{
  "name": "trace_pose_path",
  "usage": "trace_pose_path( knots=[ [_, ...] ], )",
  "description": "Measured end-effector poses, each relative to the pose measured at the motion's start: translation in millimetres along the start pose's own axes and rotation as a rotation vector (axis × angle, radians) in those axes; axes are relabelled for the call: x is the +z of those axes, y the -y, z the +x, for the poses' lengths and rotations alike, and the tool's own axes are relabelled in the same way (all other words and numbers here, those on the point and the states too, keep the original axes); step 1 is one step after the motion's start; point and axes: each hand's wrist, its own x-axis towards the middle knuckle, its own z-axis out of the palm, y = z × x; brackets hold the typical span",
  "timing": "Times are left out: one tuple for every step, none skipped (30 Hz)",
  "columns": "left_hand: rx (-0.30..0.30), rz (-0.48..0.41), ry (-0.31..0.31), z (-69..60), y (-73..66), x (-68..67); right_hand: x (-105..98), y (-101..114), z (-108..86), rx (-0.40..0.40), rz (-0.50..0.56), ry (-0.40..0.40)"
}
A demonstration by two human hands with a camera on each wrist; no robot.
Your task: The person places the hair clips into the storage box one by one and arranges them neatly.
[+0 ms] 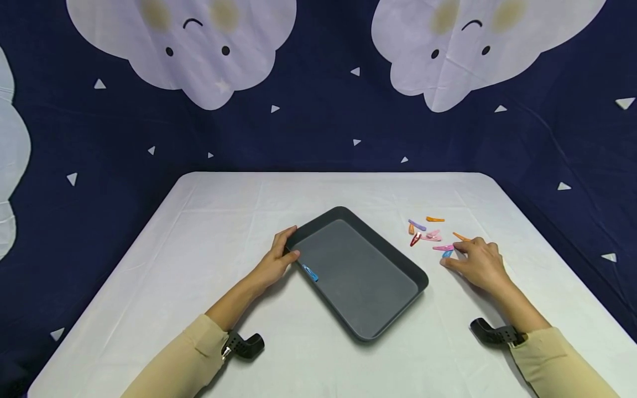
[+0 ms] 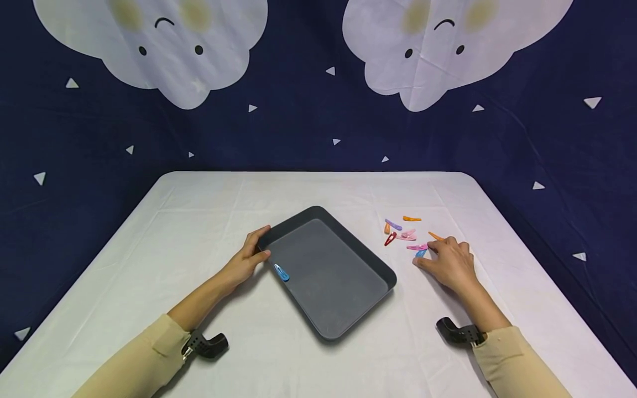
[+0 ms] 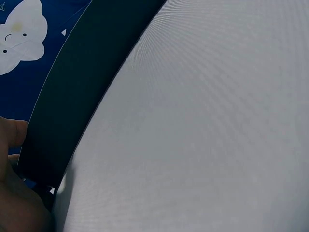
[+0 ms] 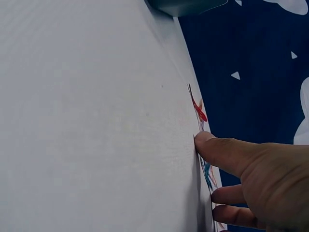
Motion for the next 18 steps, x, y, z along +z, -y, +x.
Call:
trace_pose_path(
  knots=[
    [0.002,-0.001,-0.001,-0.2,-0.3,-0.1,0.6,-0.2,0.7,-0.003,0.002,-0.006],
    [0.000,-0.001,-0.001,-0.1,-0.5,-0.2,1.1,-0.3,1.3,-0.005,0.004,-0.012],
    [-0.001,-0.002,-0.001,-0.2,-0.7,-0.2,1.6,-0.4,1.8,-0.006,0.006,-0.017],
    [-0.002,0.000,-0.001,-0.2,-1.0,-0.2,2.1,-0.6,1.8,-0.004,0.009,-0.020],
    [0.003,0.003,-0.004,1.5,3.1,-0.1,2.7,-0.8,2.0,-0.004,0.011,-0.026],
    [0.002,0.004,-0.004,1.2,2.6,-0.2,3.2,-0.9,1.9,-0.003,0.013,-0.031],
    [0.002,0.006,-0.004,1.3,2.7,-0.2,3.6,-1.0,1.9,-0.001,0.015,-0.035],
    [0.001,0.006,-0.003,1.4,2.7,-0.4,4.0,-1.1,1.8,0.000,0.018,-0.039],
    [0.001,0.007,-0.004,1.4,2.6,-0.4,4.4,-1.4,1.8,0.002,0.021,-0.042],
    [0.002,0.007,-0.004,1.4,2.5,-0.3,4.6,-1.5,1.7,0.003,0.023,-0.043],
    [0.003,0.005,-0.004,1.4,2.4,-0.1,4.8,-1.8,1.7,0.004,0.024,-0.044],
    [0.003,0.004,-0.003,1.5,2.6,-0.1,4.9,-2.0,1.6,0.007,0.026,-0.042],
    [0.004,0.000,-0.005,1.6,2.7,-0.1,4.8,-2.0,1.9,0.010,0.029,-0.039],
    [0.004,-0.001,-0.004,1.6,3.1,-0.2,4.4,-1.9,2.0,0.013,0.033,-0.034],
    [0.005,-0.003,-0.004,1.4,3.1,-0.3,3.9,-1.8,2.2,0.017,0.036,-0.028],
    [0.006,-0.005,-0.003,1.2,3.0,-0.2,3.2,-1.6,2.2,0.018,0.039,-0.021],
    [0.004,-0.006,-0.001,1.2,3.2,-0.4,2.2,-1.5,2.4,0.018,0.041,-0.015],
    [0.003,-0.005,0.000,1.2,3.4,-0.5,1.1,-1.4,2.5,0.019,0.046,-0.007]
  ],
)
